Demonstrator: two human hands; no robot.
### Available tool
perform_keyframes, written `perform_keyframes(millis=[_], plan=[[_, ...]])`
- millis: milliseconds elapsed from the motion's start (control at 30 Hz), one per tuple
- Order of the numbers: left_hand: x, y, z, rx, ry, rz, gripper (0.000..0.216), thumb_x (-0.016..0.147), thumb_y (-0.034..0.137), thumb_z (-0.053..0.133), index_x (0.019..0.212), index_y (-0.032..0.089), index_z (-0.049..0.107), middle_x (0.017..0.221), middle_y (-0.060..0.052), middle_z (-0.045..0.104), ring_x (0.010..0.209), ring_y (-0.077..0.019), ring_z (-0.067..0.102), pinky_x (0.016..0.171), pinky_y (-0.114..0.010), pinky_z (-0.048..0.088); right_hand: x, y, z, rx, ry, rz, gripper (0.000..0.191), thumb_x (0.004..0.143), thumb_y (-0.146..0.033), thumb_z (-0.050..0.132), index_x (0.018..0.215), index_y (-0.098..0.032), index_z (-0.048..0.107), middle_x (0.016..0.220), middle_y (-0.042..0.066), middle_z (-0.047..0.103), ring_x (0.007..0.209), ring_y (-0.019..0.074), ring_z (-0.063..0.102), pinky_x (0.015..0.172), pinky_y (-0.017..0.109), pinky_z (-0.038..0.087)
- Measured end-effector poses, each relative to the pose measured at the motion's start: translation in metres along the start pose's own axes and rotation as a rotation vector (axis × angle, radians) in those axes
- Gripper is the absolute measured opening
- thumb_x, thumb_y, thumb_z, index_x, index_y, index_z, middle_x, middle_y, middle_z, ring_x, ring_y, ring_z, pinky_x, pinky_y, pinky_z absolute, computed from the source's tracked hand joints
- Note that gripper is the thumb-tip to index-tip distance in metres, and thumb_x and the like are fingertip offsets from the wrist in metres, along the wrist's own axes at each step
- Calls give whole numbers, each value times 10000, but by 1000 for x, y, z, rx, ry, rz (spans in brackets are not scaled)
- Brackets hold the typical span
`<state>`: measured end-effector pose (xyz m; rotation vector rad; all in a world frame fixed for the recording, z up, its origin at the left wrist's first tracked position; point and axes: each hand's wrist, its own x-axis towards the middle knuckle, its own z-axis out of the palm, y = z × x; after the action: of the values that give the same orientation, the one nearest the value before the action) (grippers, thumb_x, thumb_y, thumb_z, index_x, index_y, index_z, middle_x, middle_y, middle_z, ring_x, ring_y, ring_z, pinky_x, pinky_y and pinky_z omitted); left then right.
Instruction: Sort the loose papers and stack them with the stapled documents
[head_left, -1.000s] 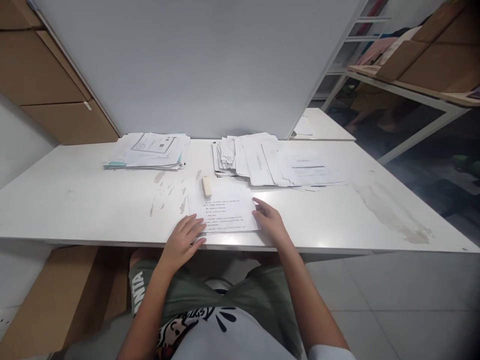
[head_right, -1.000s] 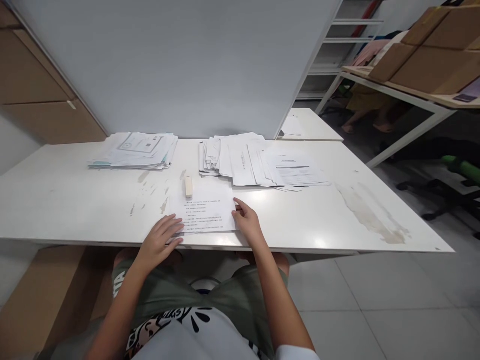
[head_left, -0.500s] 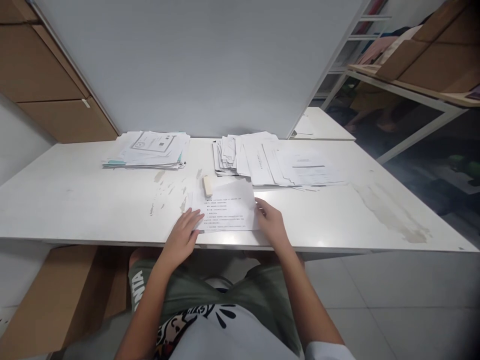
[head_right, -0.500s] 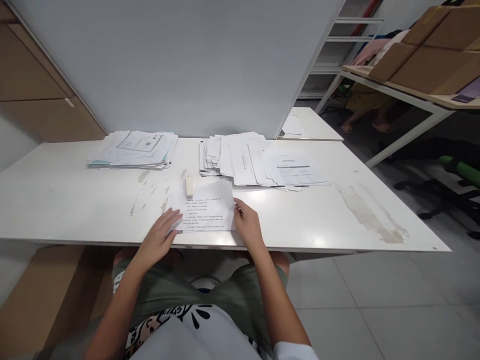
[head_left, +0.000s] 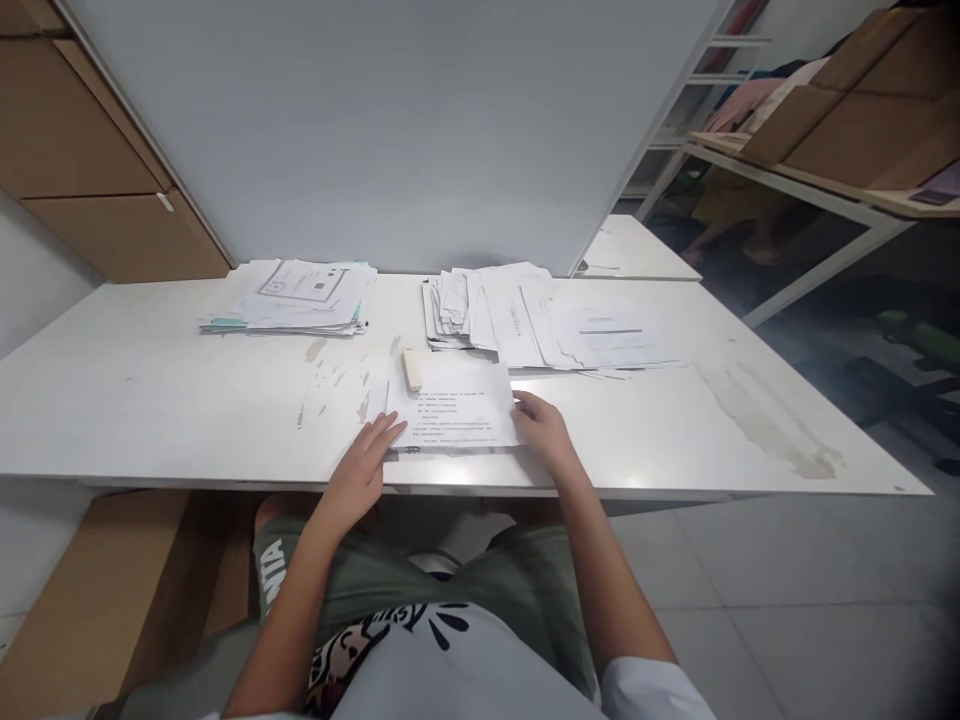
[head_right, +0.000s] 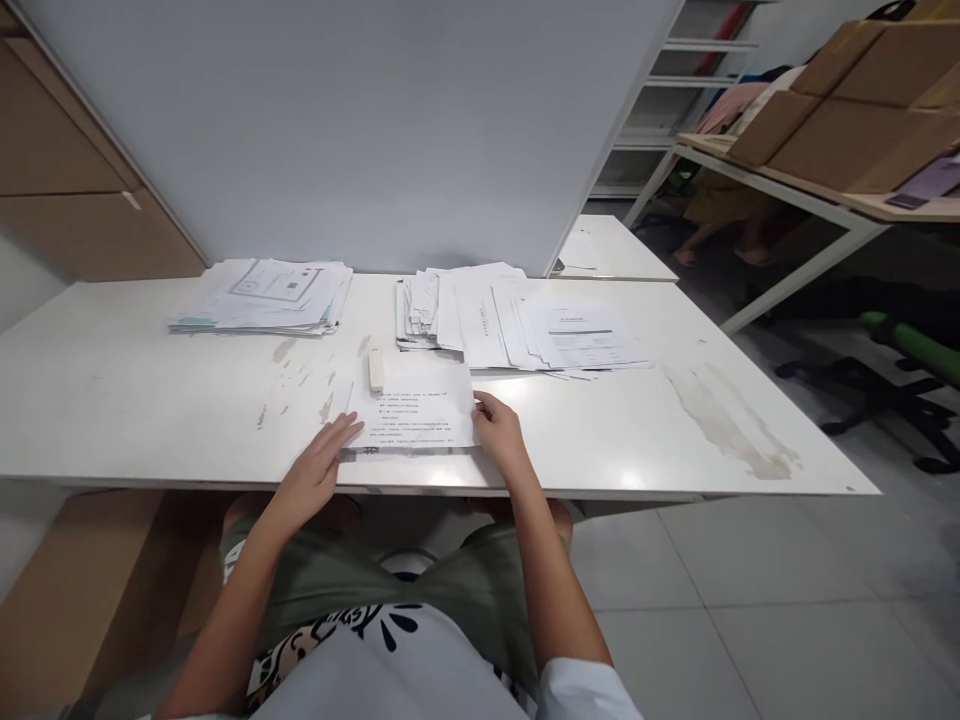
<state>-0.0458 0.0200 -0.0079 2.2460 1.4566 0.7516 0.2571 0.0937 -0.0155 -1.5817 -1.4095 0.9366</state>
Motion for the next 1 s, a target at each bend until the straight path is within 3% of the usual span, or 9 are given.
perform_keyframes(millis=[133, 300, 433, 600, 767, 867, 1000], plan=[[-2, 5, -2, -20, 17, -30, 568, 878, 93, 330, 1406, 247, 470, 1516, -36, 389, 1442, -231, 265, 1171, -479, 274, -3, -3, 6, -5, 5, -30, 434, 706, -308, 470, 1055, -183, 696, 850, 47, 685, 784, 212, 598, 739, 328, 462], [-5, 5, -2, -117, 71, -2, 515, 880, 91, 312, 1308, 233, 560, 1534, -28, 357, 1468, -224, 183, 1185, -486, 228, -5, -7, 11, -74, 9, -79, 440, 735, -274, 458, 1098, -188, 690, 906, 64, 690, 777, 213, 599, 746, 332, 467], [-8, 2, 2, -193, 206, -16, 477, 876, 82, 294, 1208, 215, 610, 1511, -53, 392, 1444, -206, 265, 1180, -455, 267, -4, -13, 15, -120, 5, -104, 428, 776, -277, 445, 1120, -195, 685, 964, 69, 685, 770, 204, 593, 758, 332, 470], [-4, 6, 7, -81, 186, -59, 426, 900, 128, 327, 1221, 200, 597, 1472, -76, 445, 1411, -215, 336, 1165, -437, 309, -8, -21, 24, -213, 45, -119, 450, 824, -293, 420, 1190, -151, 641, 1055, 105, 655, 790, 213, 585, 808, 370, 475], [15, 11, 4, 75, 30, -107, 464, 949, 347, 401, 1369, 166, 485, 1541, -105, 335, 1450, -270, 239, 1172, -461, 277, -13, -18, 34, -305, 112, -205, 438, 840, -234, 386, 1209, -137, 602, 1144, 149, 604, 961, 265, 579, 864, 413, 471], [26, 10, 2, 114, -51, -105, 548, 957, 368, 381, 1461, 155, 350, 1565, -117, 280, 1463, -264, 196, 1181, -460, 252, -14, -21, 37, -391, 220, -333, 408, 842, -225, 407, 1193, -130, 593, 1222, 173, 562, 1102, 313, 516, 931, 481, 438], [29, 8, 8, 84, 104, -129, 587, 973, 345, 322, 1514, 155, 196, 1573, -128, 255, 1466, -228, 190, 1183, -434, 255, 6, -54, 48, -384, 210, -502, 359, 887, -247, 415, 1187, -139, 580, 1235, 153, 568, 1179, 282, 487, 1017, 458, 402]])
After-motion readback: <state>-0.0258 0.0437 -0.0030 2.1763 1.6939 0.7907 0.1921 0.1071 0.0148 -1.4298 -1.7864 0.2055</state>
